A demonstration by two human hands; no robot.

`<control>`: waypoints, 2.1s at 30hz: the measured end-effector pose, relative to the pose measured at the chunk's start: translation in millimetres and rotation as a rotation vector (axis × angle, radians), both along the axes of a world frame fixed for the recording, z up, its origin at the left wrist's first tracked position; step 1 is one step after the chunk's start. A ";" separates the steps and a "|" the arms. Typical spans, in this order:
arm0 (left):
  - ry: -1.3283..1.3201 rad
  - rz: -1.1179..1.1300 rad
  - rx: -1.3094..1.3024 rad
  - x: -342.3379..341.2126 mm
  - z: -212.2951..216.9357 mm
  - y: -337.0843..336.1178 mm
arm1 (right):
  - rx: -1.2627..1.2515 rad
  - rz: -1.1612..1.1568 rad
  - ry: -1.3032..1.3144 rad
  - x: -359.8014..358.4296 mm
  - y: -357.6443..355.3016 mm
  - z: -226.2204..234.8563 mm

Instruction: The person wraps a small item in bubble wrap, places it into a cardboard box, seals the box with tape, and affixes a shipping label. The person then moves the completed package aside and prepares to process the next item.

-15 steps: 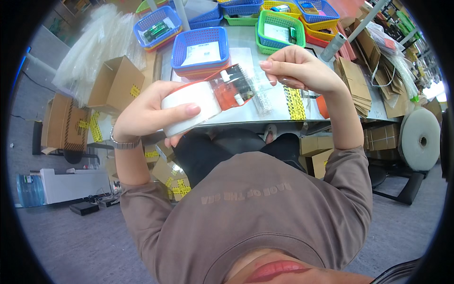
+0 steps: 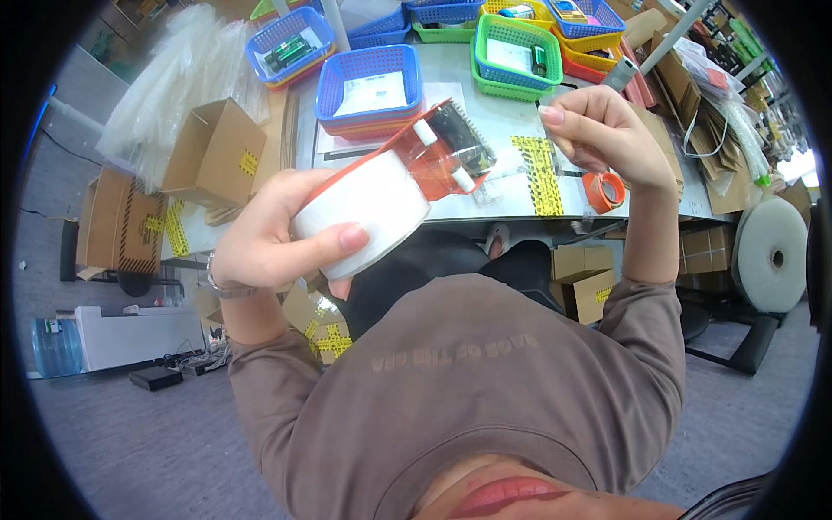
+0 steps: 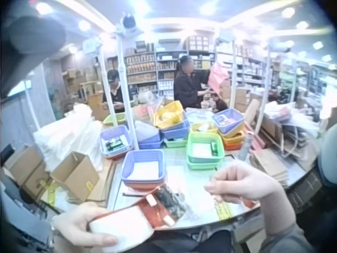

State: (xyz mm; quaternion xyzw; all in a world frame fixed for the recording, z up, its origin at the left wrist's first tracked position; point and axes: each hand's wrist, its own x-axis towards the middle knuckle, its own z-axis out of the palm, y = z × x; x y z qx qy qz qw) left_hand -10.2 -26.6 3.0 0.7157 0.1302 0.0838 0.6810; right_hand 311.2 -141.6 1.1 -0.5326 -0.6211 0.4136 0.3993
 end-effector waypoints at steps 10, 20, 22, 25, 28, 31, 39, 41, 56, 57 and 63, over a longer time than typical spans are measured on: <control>0.001 -0.013 0.248 6.7 -9.8 -13.5 | 0.193 0.077 0.000 3.5 6.8 -21.4; -0.233 0.081 0.802 13.7 -53.9 -31.5 | 0.467 0.280 -0.150 -33.7 -41.3 7.4; -0.368 0.130 0.786 26.9 -60.1 -37.6 | 0.723 0.411 -0.368 -46.2 -42.9 3.8; -0.391 0.125 0.680 34.9 -71.9 -38.3 | 0.849 0.393 -0.539 -62.2 -51.7 -13.3; -0.390 0.124 0.513 40.9 -71.9 -46.1 | 0.883 0.386 -0.516 -67.2 -48.0 -17.9; -0.409 0.090 0.572 45.1 -68.3 -45.6 | 0.870 0.391 -0.477 -66.9 -47.7 -16.8; -0.422 0.272 0.579 48.1 -60.4 -49.9 | 0.486 0.011 -0.378 -39.8 -35.7 13.3; -0.241 0.374 0.470 47.8 -63.8 -51.3 | 0.333 0.062 -0.354 -35.7 -26.9 19.8; -0.198 0.361 0.429 32.3 -53.3 -42.8 | 0.439 0.049 -0.593 25.4 22.2 17.6; -0.243 0.325 0.503 31.4 -53.8 -39.9 | 0.383 0.022 -0.503 23.3 27.6 11.1; -0.437 0.238 0.451 29.4 -56.2 -39.0 | 0.755 0.038 -0.474 1.3 47.5 0.7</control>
